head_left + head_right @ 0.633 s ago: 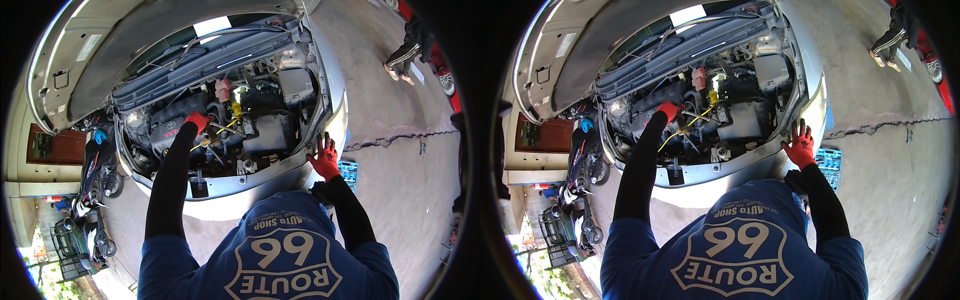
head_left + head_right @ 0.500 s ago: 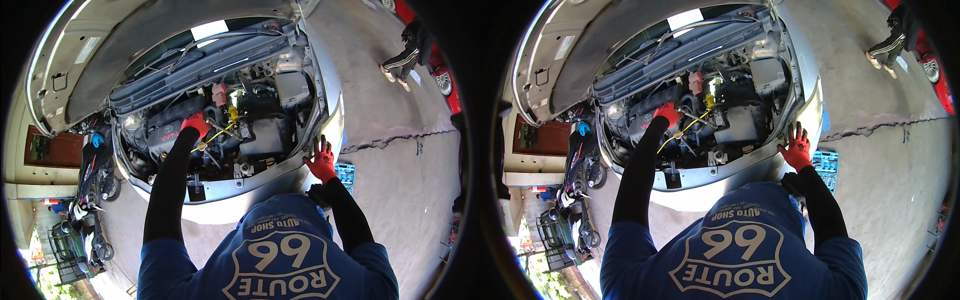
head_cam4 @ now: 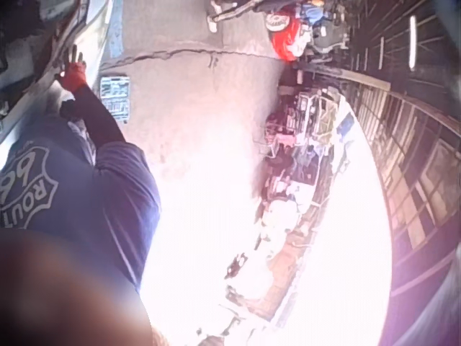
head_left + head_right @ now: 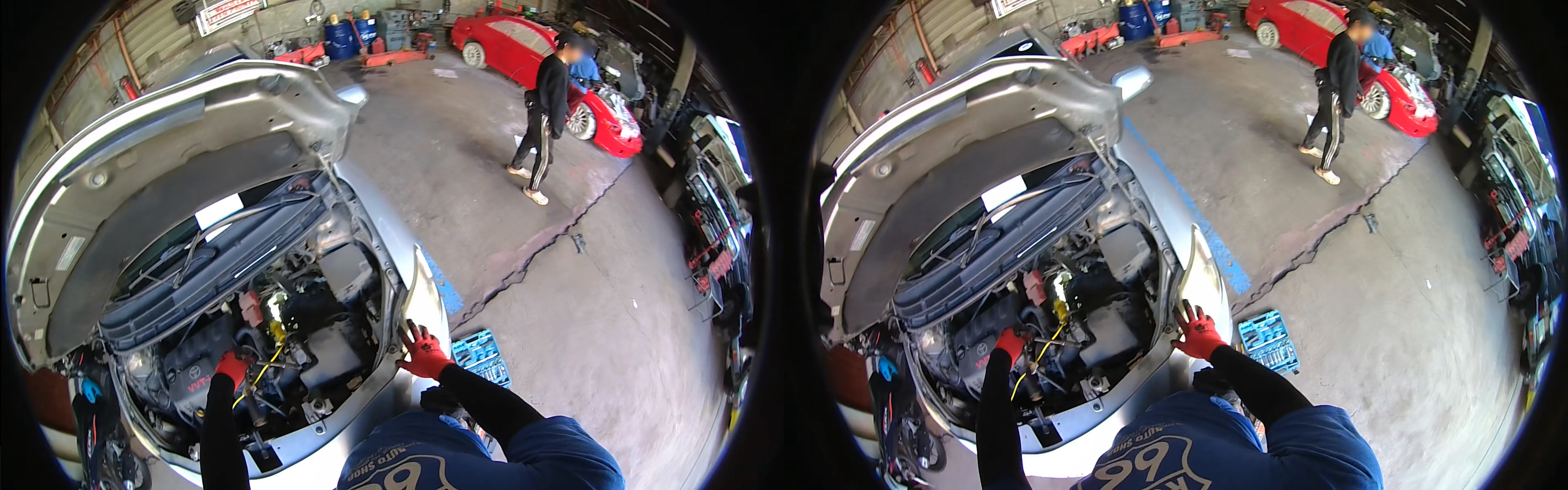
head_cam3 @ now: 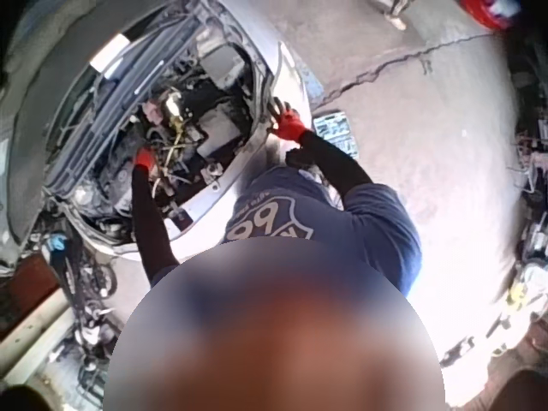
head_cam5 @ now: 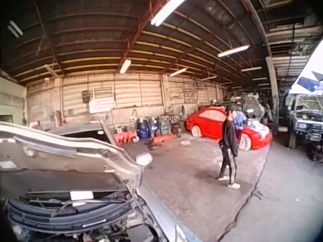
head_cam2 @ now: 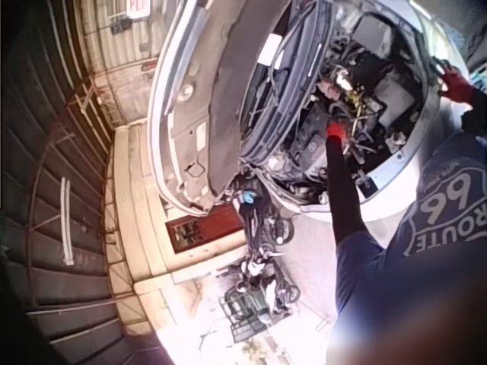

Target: The person works under the open hood of a silver car in a service bay, using a socket wrench and other hand tools to remove and reinstall a black plastic engine cover. They also handle a yellow hose and a white rectangular filter-like part, placing the cover back into position while other people stand nearby.

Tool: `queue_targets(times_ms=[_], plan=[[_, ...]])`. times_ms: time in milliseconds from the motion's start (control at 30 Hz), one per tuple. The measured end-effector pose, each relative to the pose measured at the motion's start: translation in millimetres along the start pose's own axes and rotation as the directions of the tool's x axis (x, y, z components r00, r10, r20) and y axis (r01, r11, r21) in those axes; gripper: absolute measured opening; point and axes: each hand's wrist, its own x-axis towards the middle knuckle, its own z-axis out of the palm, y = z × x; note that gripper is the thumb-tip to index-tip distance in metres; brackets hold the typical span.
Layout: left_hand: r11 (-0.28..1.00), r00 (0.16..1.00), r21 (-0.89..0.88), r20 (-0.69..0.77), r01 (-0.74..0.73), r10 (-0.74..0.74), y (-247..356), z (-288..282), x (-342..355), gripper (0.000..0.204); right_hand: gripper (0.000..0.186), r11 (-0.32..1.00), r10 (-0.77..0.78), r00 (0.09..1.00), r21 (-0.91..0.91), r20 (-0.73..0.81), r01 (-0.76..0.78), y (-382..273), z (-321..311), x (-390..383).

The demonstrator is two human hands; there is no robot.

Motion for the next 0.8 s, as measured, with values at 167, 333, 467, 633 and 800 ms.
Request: queue_targets(times_ms=[167, 333, 467, 633, 800], plan=[[0.915, 0.939, 0.343, -0.187, -0.213, 0.289, 6.0, 11.8, -12.3, 0.041, 0.093, 0.981, 0.068, 0.99, 0.174, 0.12, -0.089, 9.6, 7.7, 0.7], [0.932, 0.992, 0.351, -0.045, -0.093, 0.117, -4.0, 38.6, 7.7, 0.04, 0.098, 0.983, -0.098, 0.99, 0.148, -0.102, 0.113, 6.7, 11.9, -3.8], [0.811, 0.942, 0.538, -0.084, -0.232, 0.326, -28.2, 53.3, 21.4, 0.022, 0.095, 0.964, -0.128, 0.977, 0.209, -0.171, 0.163, -1.2, 6.4, -3.3], [0.853, 0.989, 0.506, 0.134, -0.126, 0.066, -60.1, 52.5, 38.9, 0.019, 0.091, 0.983, -0.131, 0.979, 0.109, -0.159, 0.149, -6.1, 10.8, -1.1], [0.928, 0.991, 0.369, -0.097, -0.046, 0.088, -41.3, 44.1, -4.5, 0.029, 0.095, 0.951, -0.127, 0.977, 0.259, -0.169, 0.168, 2.6, 14.0, -4.8]])
